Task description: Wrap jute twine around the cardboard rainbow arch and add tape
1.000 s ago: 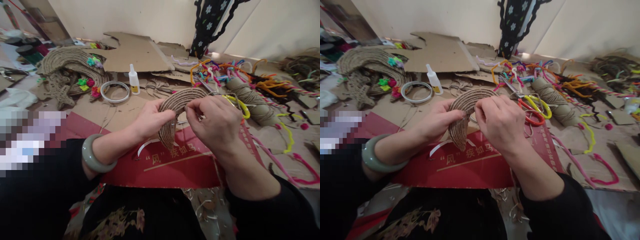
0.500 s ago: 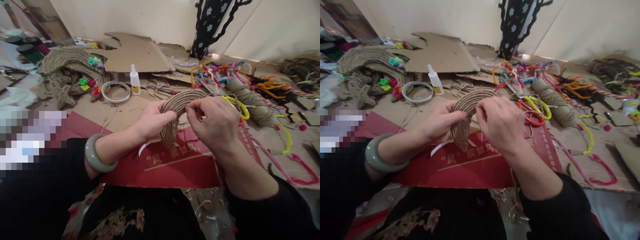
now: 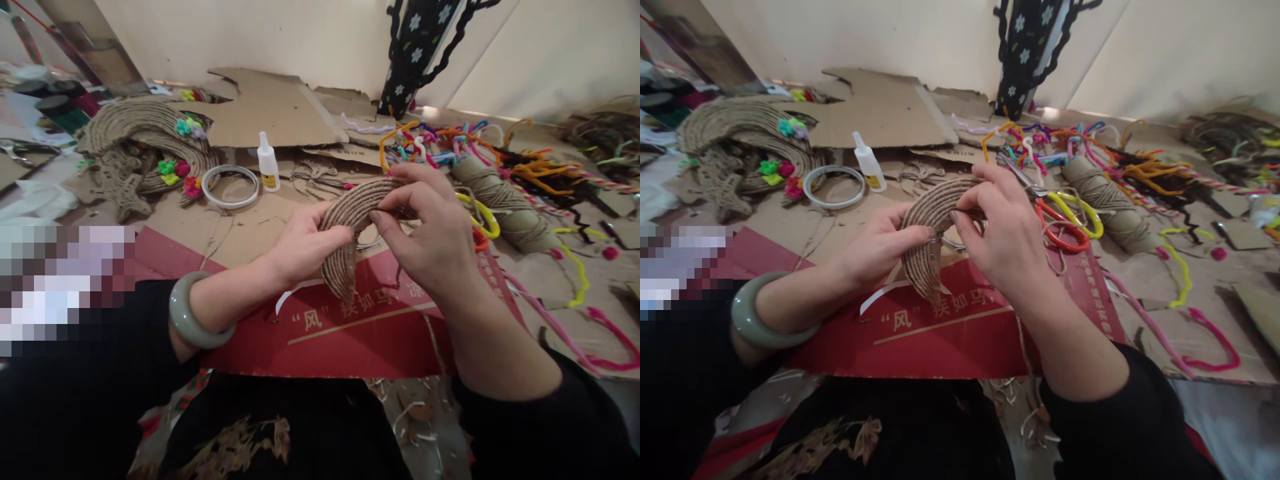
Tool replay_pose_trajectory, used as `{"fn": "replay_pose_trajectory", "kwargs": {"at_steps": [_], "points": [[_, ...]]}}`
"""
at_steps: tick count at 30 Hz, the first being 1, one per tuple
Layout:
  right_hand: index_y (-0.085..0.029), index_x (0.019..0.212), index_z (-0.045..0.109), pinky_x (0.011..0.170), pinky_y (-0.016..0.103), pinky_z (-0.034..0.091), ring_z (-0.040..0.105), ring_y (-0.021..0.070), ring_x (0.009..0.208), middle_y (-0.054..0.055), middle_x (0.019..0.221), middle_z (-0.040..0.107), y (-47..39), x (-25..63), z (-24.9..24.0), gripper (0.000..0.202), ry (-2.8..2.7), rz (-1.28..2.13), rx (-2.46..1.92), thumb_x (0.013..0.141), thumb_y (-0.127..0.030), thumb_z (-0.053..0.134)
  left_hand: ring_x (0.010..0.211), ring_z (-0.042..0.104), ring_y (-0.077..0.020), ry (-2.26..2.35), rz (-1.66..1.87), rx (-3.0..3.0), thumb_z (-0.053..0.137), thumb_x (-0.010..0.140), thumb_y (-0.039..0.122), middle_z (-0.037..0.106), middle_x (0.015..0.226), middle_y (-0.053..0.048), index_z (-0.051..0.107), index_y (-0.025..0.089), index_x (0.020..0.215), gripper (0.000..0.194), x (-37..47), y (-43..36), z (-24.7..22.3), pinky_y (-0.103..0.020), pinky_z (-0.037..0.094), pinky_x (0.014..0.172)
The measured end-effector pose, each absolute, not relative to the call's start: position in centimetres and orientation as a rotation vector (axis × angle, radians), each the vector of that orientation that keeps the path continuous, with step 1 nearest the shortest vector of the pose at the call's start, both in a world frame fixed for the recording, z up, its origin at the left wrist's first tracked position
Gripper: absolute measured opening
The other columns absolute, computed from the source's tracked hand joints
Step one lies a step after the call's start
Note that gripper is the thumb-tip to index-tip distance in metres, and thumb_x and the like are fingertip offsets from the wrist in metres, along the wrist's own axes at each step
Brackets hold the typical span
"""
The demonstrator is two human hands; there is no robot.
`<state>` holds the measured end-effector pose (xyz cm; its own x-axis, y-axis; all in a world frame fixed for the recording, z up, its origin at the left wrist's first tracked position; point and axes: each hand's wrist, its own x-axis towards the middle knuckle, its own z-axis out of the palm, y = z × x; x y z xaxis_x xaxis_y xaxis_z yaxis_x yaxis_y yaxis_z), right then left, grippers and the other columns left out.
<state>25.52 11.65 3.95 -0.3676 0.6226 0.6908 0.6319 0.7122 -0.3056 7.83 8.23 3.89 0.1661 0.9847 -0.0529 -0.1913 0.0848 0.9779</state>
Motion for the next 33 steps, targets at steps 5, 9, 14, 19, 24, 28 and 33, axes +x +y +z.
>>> {"fn": "replay_pose_trajectory", "kwargs": {"at_steps": [5, 9, 14, 19, 24, 28, 33], "points": [[-0.022, 0.095, 0.062, 0.085, 0.043, 0.056, 0.066, 0.0247, 0.101, 0.007, 0.101, 0.069, 12.5, 26.0, 3.9, 0.015, -2.121, 0.128, -0.888, 0.081, -0.02, 0.065, 0.055, 0.045, -0.0075, 1.022, 1.042, 1.085, 0.062, 0.07, 0.014, 0.051, 0.063, 0.004, 0.059, 0.015, 0.079, 0.01, 7.6, 8.1, 4.2, -0.02, 0.037, 0.052], [-0.021, 0.092, 0.063, 0.084, 0.042, 0.056, 0.067, 0.0244, 0.101, 0.008, 0.106, 0.07, 12.3, 26.0, 4.3, 0.011, -2.196, 0.22, -0.843, 0.081, -0.019, 0.065, 0.053, 0.043, -0.0075, 1.002, 0.951, 1.042, 0.064, 0.074, 0.02, 0.048, 0.06, 0.004, 0.057, 0.015, 0.073, 0.009, 7.4, 8.2, 4.4, -0.021, 0.035, 0.051], [-0.021, 0.092, 0.065, 0.086, 0.044, 0.057, 0.067, 0.0249, 0.102, 0.009, 0.109, 0.071, 11.8, 25.7, 4.1, 0.009, -2.295, 0.219, -0.803, 0.083, -0.02, 0.064, 0.054, 0.043, -0.0069, 1.007, 0.851, 1.049, 0.065, 0.069, 0.013, 0.046, 0.059, 0.005, 0.053, 0.016, 0.069, 0.012, 7.2, 8.2, 4.1, -0.02, 0.033, 0.051], [-0.022, 0.096, 0.067, 0.091, 0.045, 0.056, 0.067, 0.0254, 0.109, 0.009, 0.116, 0.071, 11.8, 25.7, 4.1, 0.01, -2.287, 0.168, -0.757, 0.087, -0.025, 0.064, 0.051, 0.043, -0.0068, 1.058, 0.857, 1.085, 0.059, 0.068, 0.008, 0.047, 0.057, 0.005, 0.059, 0.015, 0.072, 0.008, 7.1, 8.5, 4.6, -0.02, 0.034, 0.048], [-0.023, 0.083, 0.065, 0.084, 0.039, 0.054, 0.069, 0.0207, 0.09, 0.005, 0.09, 0.073, 11.6, 25.7, 4.7, 0.013, -2.059, -0.052, -0.788, 0.094, -0.029, 0.059, 0.052, 0.049, -0.0079, 1.138, 1.021, 1.073, 0.058, 0.068, 0.006, 0.056, 0.06, 0.003, 0.06, 0.014, 0.073, 0.01, 6.8, 9.0, 4.8, -0.02, 0.039, 0.049], [-0.022, 0.078, 0.063, 0.066, 0.031, 0.05, 0.064, 0.0159, 0.068, 0.002, 0.072, 0.069, 11.4, 25.5, 4.4, 0.017, -2.073, -0.043, -0.935, 0.092, -0.029, 0.06, 0.053, 0.047, -0.0075, 1.137, 1.148, 1.065, 0.061, 0.068, 0.009, 0.054, 0.06, 0.004, 0.059, 0.014, 0.073, 0.007, 6.6, 9.2, 4.3, -0.02, 0.038, 0.05], [-0.02, 0.085, 0.065, 0.06, 0.029, 0.046, 0.062, 0.0147, 0.061, 0.001, 0.074, 0.07, 11.3, 25.2, 3.3, 0.018, -2.082, 0.102, -1.152, 0.089, -0.038, 0.064, 0.059, 0.052, -0.0089, 1.124, 1.181, 1.06, 0.063, 0.067, 0.012, 0.058, 0.067, 0.002, 0.061, 0.014, 0.076, 0.009, 6.7, 9.2, 4.1, -0.021, 0.041, 0.055]]}}
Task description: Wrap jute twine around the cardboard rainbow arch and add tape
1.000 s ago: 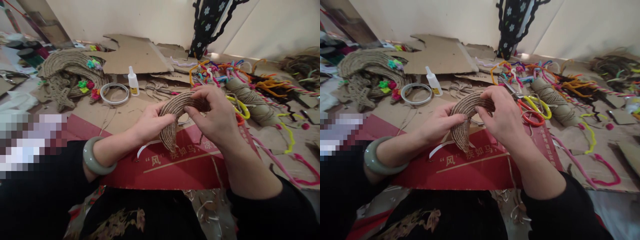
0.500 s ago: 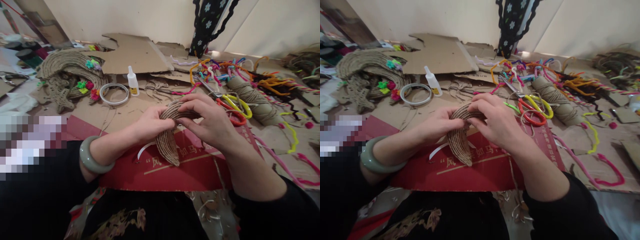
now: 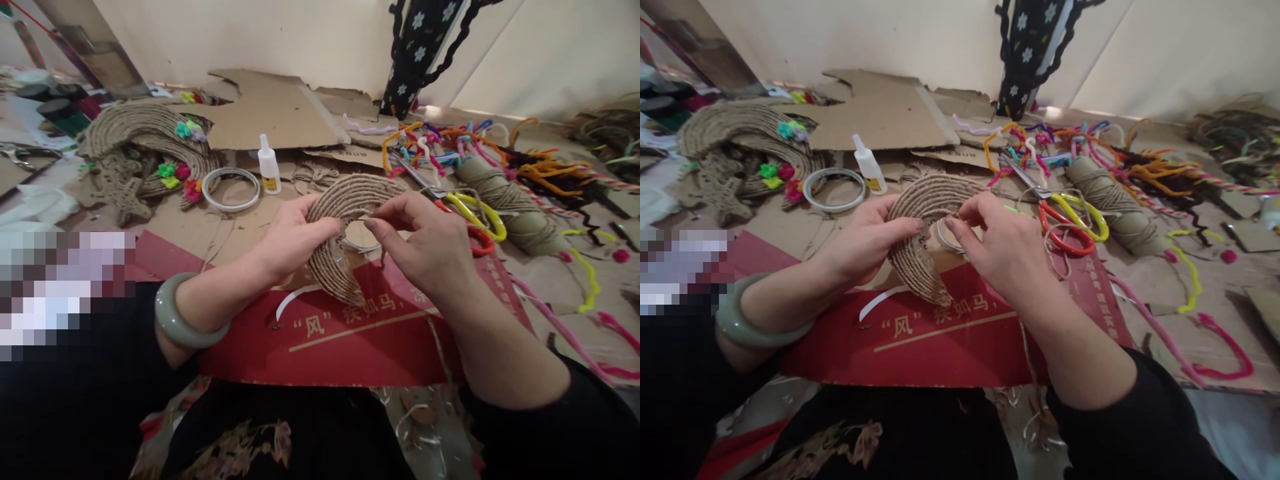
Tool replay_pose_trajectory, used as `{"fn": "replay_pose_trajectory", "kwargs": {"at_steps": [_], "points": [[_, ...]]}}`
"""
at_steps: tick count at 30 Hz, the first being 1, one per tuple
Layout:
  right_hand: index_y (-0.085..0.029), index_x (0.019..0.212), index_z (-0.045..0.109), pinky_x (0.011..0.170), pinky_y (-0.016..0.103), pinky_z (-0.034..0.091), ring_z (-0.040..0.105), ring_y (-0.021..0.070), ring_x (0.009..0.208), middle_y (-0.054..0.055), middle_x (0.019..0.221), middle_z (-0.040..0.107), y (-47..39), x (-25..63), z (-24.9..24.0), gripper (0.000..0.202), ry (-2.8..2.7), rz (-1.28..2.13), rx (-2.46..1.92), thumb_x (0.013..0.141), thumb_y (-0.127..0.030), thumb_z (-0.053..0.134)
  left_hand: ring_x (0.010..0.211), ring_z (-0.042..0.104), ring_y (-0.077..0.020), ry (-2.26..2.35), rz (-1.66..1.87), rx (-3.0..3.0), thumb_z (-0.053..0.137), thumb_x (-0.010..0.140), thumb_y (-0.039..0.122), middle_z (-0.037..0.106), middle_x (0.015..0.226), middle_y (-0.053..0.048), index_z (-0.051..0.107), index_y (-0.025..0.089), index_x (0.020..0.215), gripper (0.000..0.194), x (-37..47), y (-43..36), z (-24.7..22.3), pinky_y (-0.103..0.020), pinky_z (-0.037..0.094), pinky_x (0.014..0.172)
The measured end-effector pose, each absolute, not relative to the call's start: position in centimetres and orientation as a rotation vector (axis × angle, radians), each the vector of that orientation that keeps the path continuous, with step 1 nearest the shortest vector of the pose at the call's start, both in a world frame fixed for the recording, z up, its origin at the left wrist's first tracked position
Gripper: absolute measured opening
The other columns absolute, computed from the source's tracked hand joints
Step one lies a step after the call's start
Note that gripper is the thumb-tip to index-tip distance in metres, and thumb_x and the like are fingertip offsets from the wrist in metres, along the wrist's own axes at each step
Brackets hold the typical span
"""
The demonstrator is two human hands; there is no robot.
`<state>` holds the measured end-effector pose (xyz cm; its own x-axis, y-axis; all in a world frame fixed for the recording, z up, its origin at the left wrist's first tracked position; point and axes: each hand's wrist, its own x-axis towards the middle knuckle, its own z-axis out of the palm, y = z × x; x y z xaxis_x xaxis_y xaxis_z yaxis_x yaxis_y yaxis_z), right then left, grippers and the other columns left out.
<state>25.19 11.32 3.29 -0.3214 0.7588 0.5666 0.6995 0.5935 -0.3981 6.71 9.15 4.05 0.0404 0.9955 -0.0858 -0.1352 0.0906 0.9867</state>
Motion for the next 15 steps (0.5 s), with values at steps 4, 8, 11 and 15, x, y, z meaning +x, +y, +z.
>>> {"fn": "replay_pose_trajectory", "kwargs": {"at_steps": [4, 8, 11, 15], "points": [[-0.02, 0.09, 0.064, 0.058, 0.027, 0.045, 0.06, 0.0131, 0.056, -0.002, 0.068, 0.067, 11.15, 25.06, 3.12, 0.014, -2.081, 0.127, -1.141, 0.085, -0.034, 0.067, 0.057, 0.048, -0.0084, 1.147, 1.148, 1.09, 0.063, 0.067, 0.014, 0.055, 0.064, 0.003, 0.061, 0.015, 0.074, 0.008, 6.7, 9.0, 4.26, -0.021, 0.038, 0.052], [-0.021, 0.096, 0.067, 0.057, 0.027, 0.044, 0.057, 0.0133, 0.054, -0.003, 0.065, 0.065, 10.96, 25.16, 3.39, 0.012, -2.103, -0.005, -1.061, 0.085, -0.025, 0.065, 0.056, 0.045, -0.008, 1.16, 1.104, 1.128, 0.064, 0.067, 0.014, 0.053, 0.062, 0.004, 0.06, 0.015, 0.073, 0.007, 6.7, 8.8, 4.58, -0.021, 0.036, 0.051], [-0.024, 0.091, 0.069, 0.06, 0.03, 0.045, 0.062, 0.0156, 0.06, 0.0, 0.072, 0.071, 10.92, 25.3, 3.71, 0.007, -2.146, -0.125, -1.034, 0.089, -0.024, 0.062, 0.056, 0.046, -0.0085, 1.156, 1.092, 1.145, 0.063, 0.067, 0.013, 0.053, 0.062, 0.004, 0.058, 0.016, 0.071, 0.007, 6.78, 8.68, 4.75, -0.021, 0.038, 0.052], [-0.025, 0.083, 0.067, 0.064, 0.032, 0.045, 0.066, 0.018, 0.067, 0.002, 0.074, 0.073, 10.89, 25.38, 4.04, 0.014, -2.16, -0.203, -1.042, 0.093, -0.025, 0.057, 0.056, 0.047, -0.0086, 1.138, 1.077, 1.154, 0.061, 0.068, 0.011, 0.052, 0.06, 0.004, 0.056, 0.016, 0.07, 0.008, 6.96, 8.5, 4.85, -0.021, 0.04, 0.052]]}}
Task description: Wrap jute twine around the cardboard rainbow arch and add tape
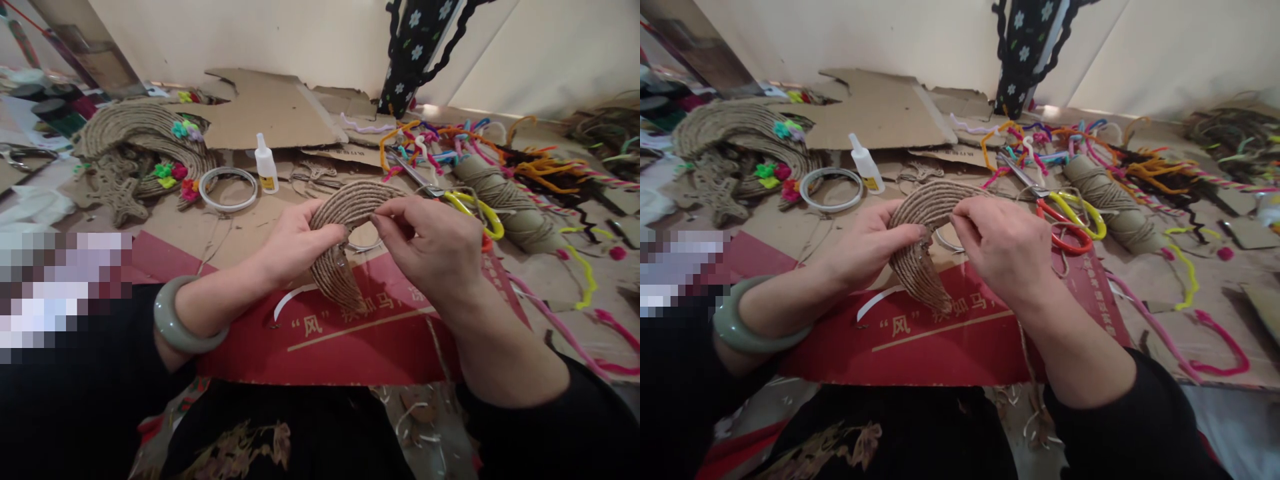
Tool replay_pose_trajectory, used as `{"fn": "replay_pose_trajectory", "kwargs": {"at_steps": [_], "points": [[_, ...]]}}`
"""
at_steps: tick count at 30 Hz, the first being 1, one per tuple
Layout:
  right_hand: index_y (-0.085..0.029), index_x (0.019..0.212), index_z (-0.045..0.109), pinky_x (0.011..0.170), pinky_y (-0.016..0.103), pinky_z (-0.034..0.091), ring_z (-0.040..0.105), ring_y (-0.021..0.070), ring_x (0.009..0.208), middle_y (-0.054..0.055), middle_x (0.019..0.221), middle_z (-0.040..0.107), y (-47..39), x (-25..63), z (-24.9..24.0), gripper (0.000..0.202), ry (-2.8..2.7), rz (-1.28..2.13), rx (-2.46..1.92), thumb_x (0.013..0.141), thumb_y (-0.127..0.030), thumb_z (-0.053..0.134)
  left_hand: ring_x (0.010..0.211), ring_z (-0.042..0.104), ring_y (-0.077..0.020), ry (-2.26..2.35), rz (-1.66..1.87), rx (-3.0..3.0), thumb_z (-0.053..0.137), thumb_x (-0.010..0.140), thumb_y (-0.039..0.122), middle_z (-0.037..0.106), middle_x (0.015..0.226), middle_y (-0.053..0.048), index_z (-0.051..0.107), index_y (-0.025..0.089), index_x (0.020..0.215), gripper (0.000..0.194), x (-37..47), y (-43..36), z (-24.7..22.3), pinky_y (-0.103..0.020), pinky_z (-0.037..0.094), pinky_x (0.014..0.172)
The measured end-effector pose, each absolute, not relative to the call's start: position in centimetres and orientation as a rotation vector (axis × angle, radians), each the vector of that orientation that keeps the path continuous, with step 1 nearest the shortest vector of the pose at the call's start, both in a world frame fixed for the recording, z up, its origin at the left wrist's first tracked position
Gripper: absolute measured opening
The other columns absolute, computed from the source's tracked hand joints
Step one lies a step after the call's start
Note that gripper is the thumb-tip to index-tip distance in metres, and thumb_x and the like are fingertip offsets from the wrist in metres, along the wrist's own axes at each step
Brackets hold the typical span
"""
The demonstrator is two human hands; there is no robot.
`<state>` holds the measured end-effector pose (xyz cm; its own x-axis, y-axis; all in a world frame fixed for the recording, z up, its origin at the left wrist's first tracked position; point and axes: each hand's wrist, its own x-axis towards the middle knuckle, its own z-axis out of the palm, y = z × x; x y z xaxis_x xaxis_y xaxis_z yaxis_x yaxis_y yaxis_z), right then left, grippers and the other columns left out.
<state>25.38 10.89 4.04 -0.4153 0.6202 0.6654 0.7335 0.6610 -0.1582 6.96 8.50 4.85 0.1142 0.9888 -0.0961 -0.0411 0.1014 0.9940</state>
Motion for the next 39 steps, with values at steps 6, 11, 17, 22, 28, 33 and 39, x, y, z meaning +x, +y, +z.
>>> {"fn": "replay_pose_trajectory", "kwargs": {"at_steps": [6, 11, 17, 22, 28, 33, 39], "points": [[-0.023, 0.08, 0.064, 0.057, 0.03, 0.039, 0.061, 0.0152, 0.059, 0.001, 0.068, 0.069, 10.83, 25.2, 3.94, 0.012, -2.129, -0.292, -1.058, 0.09, -0.023, 0.057, 0.055, 0.048, -0.008, 1.116, 1.094, 1.12, 0.06, 0.07, 0.009, 0.053, 0.06, 0.004, 0.057, 0.015, 0.071, 0.007, 7.29, 8.31, 4.87, -0.02, 0.042, 0.052], [-0.022, 0.077, 0.061, 0.053, 0.028, 0.035, 0.055, 0.0127, 0.053, -0.001, 0.062, 0.065, 10.7, 24.92, 4.08, 0.012, -2.069, -0.344, -1.1, 0.088, -0.025, 0.057, 0.052, 0.048, -0.0066, 1.088, 1.122, 1.095, 0.058, 0.07, 0.007, 0.053, 0.059, 0.005, 0.057, 0.015, 0.07, 0.009, 7.71, 8.14, 5.07, -0.018, 0.039, 0.049], [-0.022, 0.077, 0.061, 0.054, 0.028, 0.037, 0.055, 0.0129, 0.052, -0.001, 0.062, 0.065, 10.84, 24.95, 4.04, 0.013, -2.06, -0.302, -1.095, 0.089, -0.025, 0.057, 0.053, 0.049, -0.0068, 1.079, 1.128, 1.078, 0.06, 0.071, 0.009, 0.054, 0.06, 0.005, 0.058, 0.015, 0.07, 0.007, 7.82, 7.99, 4.94, -0.019, 0.039, 0.05], [-0.023, 0.081, 0.063, 0.056, 0.028, 0.039, 0.057, 0.0134, 0.054, -0.001, 0.065, 0.067, 11.09, 25.05, 3.79, 0.007, -2.073, -0.25, -1.094, 0.087, -0.024, 0.059, 0.059, 0.052, -0.0082, 1.093, 1.128, 1.099, 0.064, 0.07, 0.012, 0.057, 0.067, 0.004, 0.06, 0.015, 0.079, 0.011, 7.8, 8.0, 4.52, -0.02, 0.043, 0.057], [-0.022, 0.08, 0.064, 0.055, 0.027, 0.038, 0.056, 0.0125, 0.053, -0.001, 0.064, 0.067, 10.7, 24.78, 3.84, 0.009, -2.07, -0.242, -1.048, 0.087, -0.022, 0.059, 0.058, 0.053, -0.009, 1.049, 1.083, 1.084, 0.068, 0.074, 0.023, 0.059, 0.067, 0.003, 0.06, 0.015, 0.084, 0.015, 7.55, 8.07, 4.83, -0.021, 0.046, 0.056], [-0.022, 0.081, 0.065, 0.057, 0.027, 0.041, 0.059, 0.013, 0.057, -0.001, 0.067, 0.069, 10.39, 24.54, 3.8, 0.009, -2.126, -0.231, -1.001, 0.088, -0.02, 0.058, 0.058, 0.054, -0.0094, 1.113, 1.01, 1.178, 0.069, 0.071, 0.018, 0.06, 0.066, 0.002, 0.062, 0.014, 0.079, 0.011, 7.03, 8.37, 5.08, -0.021, 0.045, 0.055], [-0.024, 0.082, 0.065, 0.059, 0.028, 0.042, 0.06, 0.0139, 0.059, -0.001, 0.069, 0.07, 10.27, 24.49, 3.9, 0.01, -2.164, -0.212, -0.983, 0.089, -0.021, 0.058, 0.057, 0.055, -0.0094, 1.118, 1.019, 1.259, 0.06, 0.071, 0.01, 0.061, 0.064, 0.002, 0.059, 0.015, 0.074, 0.006, 7.16, 8.34, 4.76, -0.021, 0.043, 0.054]]}}
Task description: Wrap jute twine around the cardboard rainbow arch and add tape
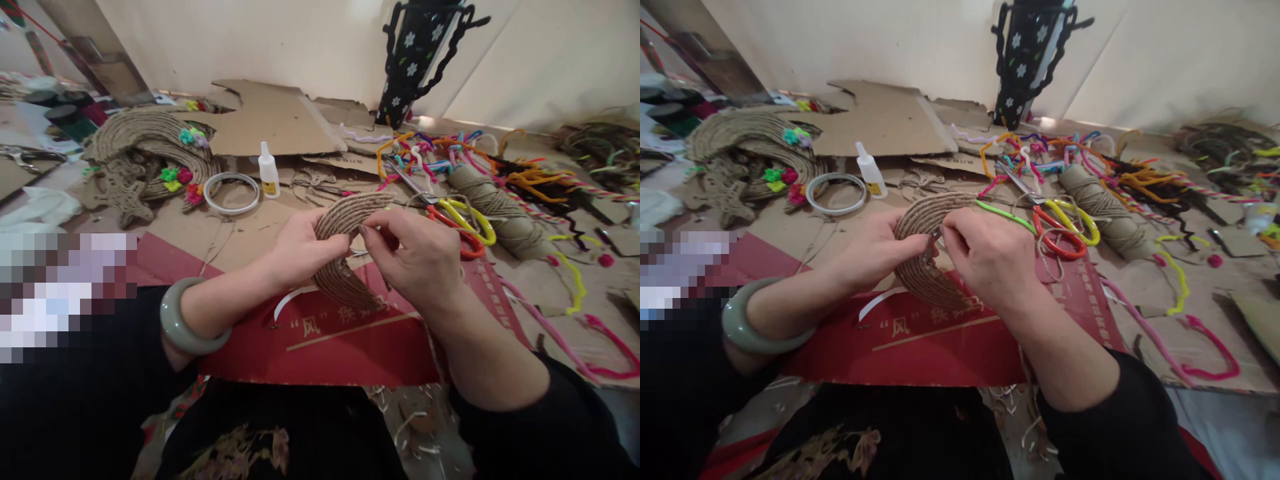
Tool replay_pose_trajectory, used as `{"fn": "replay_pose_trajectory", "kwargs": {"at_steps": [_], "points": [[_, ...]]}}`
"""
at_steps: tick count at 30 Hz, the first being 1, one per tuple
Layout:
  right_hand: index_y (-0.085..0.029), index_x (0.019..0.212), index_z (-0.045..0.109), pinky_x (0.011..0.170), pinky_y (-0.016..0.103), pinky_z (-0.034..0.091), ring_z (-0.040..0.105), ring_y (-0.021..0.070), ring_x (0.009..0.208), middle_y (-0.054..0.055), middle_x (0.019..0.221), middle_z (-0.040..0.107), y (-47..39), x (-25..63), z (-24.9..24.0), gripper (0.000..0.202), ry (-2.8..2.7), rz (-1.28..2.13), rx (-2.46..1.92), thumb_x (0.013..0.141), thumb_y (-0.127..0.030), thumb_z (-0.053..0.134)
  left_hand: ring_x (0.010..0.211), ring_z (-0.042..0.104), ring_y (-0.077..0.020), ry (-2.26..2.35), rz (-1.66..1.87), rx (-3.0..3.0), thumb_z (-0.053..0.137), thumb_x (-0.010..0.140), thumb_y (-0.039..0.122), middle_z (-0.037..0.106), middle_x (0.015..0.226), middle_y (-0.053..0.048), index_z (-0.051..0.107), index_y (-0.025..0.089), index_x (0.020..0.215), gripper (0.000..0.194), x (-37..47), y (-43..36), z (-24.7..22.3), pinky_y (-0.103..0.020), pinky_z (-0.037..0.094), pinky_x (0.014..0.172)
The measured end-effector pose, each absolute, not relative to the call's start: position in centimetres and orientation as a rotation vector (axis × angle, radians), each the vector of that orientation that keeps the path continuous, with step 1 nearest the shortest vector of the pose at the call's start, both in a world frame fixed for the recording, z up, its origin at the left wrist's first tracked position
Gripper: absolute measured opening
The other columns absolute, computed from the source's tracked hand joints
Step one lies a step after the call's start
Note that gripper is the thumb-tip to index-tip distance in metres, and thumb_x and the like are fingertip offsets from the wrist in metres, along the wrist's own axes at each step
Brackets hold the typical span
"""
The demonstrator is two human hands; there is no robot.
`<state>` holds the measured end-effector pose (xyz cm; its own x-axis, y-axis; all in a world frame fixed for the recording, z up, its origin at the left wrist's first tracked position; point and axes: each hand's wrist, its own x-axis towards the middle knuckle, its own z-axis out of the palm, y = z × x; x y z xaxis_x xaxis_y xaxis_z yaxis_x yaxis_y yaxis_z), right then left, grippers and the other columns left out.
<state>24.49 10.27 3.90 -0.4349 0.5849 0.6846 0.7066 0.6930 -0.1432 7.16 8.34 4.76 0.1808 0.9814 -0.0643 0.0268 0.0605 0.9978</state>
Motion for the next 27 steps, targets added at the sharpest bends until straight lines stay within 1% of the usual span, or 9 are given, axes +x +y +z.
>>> {"fn": "replay_pose_trajectory", "kwargs": {"at_steps": [9, 17, 21, 27], "points": [[-0.023, 0.084, 0.066, 0.061, 0.027, 0.044, 0.062, 0.0135, 0.061, -0.001, 0.072, 0.071, 10.29, 24.49, 3.8, 0.009, -2.161, -0.192, -0.937, 0.09, -0.019, 0.06, 0.056, 0.056, -0.0107, 1.174, 1.013, 1.23, 0.06, 0.073, 0.014, 0.062, 0.064, 0.001, 0.058, 0.016, 0.075, 0.003, 7.18, 8.13, 4.96, -0.021, 0.045, 0.051], [-0.022, 0.086, 0.067, 0.067, 0.029, 0.047, 0.067, 0.0165, 0.071, 0.002, 0.078, 0.073, 10.51, 24.74, 3.71, 0.007, -2.133, -0.162, -0.97, 0.09, -0.021, 0.061, 0.05, 0.055, -0.0103, 1.209, 1.007, 1.214, 0.06, 0.072, 0.015, 0.062, 0.059, 0.001, 0.057, 0.016, 0.07, 0.004, 7.02, 8.09, 5.06, -0.021, 0.045, 0.047], [-0.02, 0.085, 0.066, 0.064, 0.028, 0.046, 0.066, 0.0157, 0.069, 0.001, 0.076, 0.072, 10.61, 24.76, 3.73, 0.007, -2.137, -0.154, -0.952, 0.09, -0.019, 0.061, 0.049, 0.055, -0.0098, 1.189, 1.028, 1.21, 0.06, 0.073, 0.016, 0.061, 0.059, 0.002, 0.057, 0.016, 0.07, 0.004, 7.05, 8.1, 4.92, -0.021, 0.044, 0.047], [-0.02, 0.082, 0.064, 0.061, 0.028, 0.042, 0.063, 0.0148, 0.064, 0.001, 0.071, 0.069, 10.48, 24.67, 3.81, 0.011, -2.141, -0.157, -1.029, 0.091, -0.021, 0.058, 0.048, 0.054, -0.009, 1.152, 1.026, 1.187, 0.06, 0.073, 0.014, 0.059, 0.057, 0.003, 0.055, 0.016, 0.069, 0.007, 7.27, 8.13, 4.77, -0.021, 0.044, 0.048]]}}
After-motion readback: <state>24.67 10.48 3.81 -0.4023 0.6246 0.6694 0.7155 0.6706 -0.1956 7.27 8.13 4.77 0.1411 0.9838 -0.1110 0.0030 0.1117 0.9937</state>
